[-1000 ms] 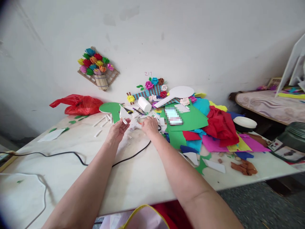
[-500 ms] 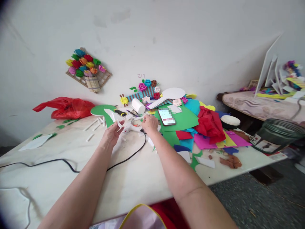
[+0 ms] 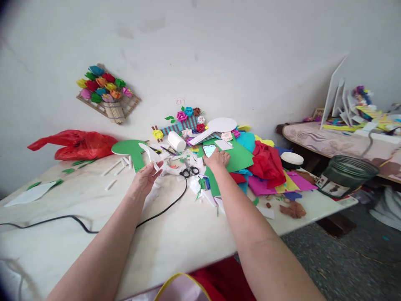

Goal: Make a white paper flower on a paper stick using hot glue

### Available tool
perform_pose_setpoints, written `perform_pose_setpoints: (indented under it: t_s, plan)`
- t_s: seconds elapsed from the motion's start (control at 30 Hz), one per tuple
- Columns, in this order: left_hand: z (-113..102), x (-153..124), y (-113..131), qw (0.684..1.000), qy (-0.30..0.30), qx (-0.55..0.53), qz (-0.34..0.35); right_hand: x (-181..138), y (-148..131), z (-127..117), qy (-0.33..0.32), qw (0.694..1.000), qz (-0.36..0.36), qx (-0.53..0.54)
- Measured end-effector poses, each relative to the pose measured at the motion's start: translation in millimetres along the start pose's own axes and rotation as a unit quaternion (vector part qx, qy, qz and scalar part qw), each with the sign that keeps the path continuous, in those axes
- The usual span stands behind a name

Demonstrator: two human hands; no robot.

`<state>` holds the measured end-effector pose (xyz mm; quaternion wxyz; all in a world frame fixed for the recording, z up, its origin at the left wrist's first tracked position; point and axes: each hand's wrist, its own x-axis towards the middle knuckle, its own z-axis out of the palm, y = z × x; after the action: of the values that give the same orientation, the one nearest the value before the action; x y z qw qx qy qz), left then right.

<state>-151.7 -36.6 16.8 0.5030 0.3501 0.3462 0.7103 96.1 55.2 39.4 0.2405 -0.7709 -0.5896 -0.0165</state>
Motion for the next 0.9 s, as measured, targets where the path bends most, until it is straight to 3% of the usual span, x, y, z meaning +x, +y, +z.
perform_pose_setpoints:
  t_s: [0.27, 0.9]
  plan:
    - [2.6, -1.5, 1.8, 1.000, 0.004, 0.005, -0.017, 10.1, -1.1, 11.7, -0.052, 0.998, 0.016, -0.030]
    - [-1.3, -0.5, 1.0, 1.000, 0.004, 0.002, -0.018, 27.3, -3.6, 20.4, -0.020, 1.000, -0.021, -0.008]
